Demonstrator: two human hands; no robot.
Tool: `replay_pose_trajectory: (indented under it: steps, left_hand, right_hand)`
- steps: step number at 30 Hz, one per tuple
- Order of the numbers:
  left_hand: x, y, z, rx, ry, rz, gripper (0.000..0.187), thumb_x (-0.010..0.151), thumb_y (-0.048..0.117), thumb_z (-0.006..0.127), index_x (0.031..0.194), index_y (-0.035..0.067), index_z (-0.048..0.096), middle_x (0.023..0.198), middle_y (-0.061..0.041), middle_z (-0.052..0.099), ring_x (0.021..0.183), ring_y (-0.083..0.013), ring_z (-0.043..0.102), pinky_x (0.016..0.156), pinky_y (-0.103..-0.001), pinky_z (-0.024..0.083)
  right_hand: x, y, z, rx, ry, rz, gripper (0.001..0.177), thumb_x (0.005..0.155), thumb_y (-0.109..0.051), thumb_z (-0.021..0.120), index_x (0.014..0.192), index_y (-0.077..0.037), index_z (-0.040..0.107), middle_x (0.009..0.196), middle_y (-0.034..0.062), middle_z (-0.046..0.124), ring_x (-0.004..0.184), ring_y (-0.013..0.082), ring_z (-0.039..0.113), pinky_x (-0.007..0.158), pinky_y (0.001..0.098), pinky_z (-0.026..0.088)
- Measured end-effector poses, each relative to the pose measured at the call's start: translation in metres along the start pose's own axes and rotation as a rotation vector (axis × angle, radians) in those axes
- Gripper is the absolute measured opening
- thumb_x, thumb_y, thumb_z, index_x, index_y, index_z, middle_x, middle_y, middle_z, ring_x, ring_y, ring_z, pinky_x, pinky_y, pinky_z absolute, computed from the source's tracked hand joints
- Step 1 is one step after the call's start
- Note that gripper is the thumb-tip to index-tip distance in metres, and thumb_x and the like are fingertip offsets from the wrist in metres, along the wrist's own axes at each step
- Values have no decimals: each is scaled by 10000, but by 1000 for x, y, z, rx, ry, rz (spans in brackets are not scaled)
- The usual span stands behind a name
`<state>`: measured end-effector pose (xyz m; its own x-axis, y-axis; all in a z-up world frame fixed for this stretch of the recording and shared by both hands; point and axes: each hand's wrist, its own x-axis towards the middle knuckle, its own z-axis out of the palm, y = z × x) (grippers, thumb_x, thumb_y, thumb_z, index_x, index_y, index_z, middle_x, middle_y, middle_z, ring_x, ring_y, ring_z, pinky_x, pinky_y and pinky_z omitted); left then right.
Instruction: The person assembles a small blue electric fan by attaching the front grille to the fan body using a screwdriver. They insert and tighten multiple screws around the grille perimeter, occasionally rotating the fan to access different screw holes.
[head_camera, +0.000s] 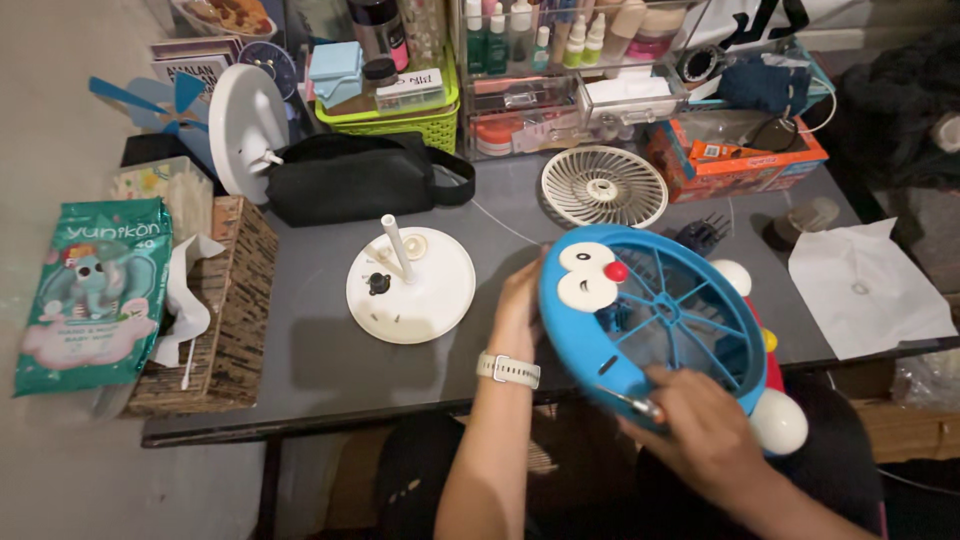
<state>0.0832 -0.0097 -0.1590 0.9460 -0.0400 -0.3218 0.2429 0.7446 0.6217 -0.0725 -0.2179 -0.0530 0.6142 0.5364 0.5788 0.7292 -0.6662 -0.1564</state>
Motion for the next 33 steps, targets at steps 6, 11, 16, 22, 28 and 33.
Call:
replay_pose_trajectory:
  steps: [6, 11, 16, 22, 28, 33]
  left_hand:
    - [-55, 25, 23, 31, 245, -45, 517, 908, 495, 675, 1053, 4, 752, 946, -77, 750, 780, -139, 699, 697, -283, 560]
    - [-81, 24, 39, 15, 222, 165, 328, 891, 334, 759, 890, 6, 767, 807, -6, 696, 679, -95, 605, 604, -269, 481]
    - [-79, 18, 35, -16, 208, 169, 308, 889, 314, 752, 876, 6, 763, 790, 6, 681, 662, -83, 594, 586, -260, 468]
    - [-68, 13, 27, 82, 239, 230, 353, 874, 296, 784, 934, -51, 788, 821, -27, 706, 691, -91, 614, 620, -259, 487]
    - [-70, 16, 35, -31, 253, 164, 361, 844, 277, 783, 1015, -41, 787, 896, -46, 753, 745, -110, 677, 682, -261, 537]
    - [-73, 16, 36, -9, 249, 172, 370, 849, 278, 779, 1023, -49, 782, 905, -65, 752, 751, -128, 678, 675, -269, 545]
  right_hand:
    - [5, -12, -9, 29, -84, -51, 370, 662, -175, 892, 824, -59, 579, 984, 145, 698, 693, 248, 617, 603, 371, 501]
    - [3, -8, -15, -27, -119, -49, 563, 647, -477, 906, 909, -80, 607, 846, 71, 619, 715, 261, 611, 624, 387, 487]
    - [50, 34, -21, 152, -144, 507, 273, 829, -333, 757, 914, -86, 677, 682, 57, 630, 587, 178, 588, 538, 356, 471]
    - [141, 104, -20, 530, -279, 622, 462, 1115, -377, 473, 869, -11, 613, 710, 13, 532, 647, 114, 483, 580, 291, 418]
    - [144, 104, -20, 519, -373, 599, 368, 1020, -354, 541, 877, -45, 681, 691, -6, 579, 656, 79, 525, 569, 252, 432]
    - [140, 105, -7, 484, -341, 611, 421, 1035, -380, 555, 836, -28, 672, 653, -9, 522, 608, 83, 461, 535, 269, 377]
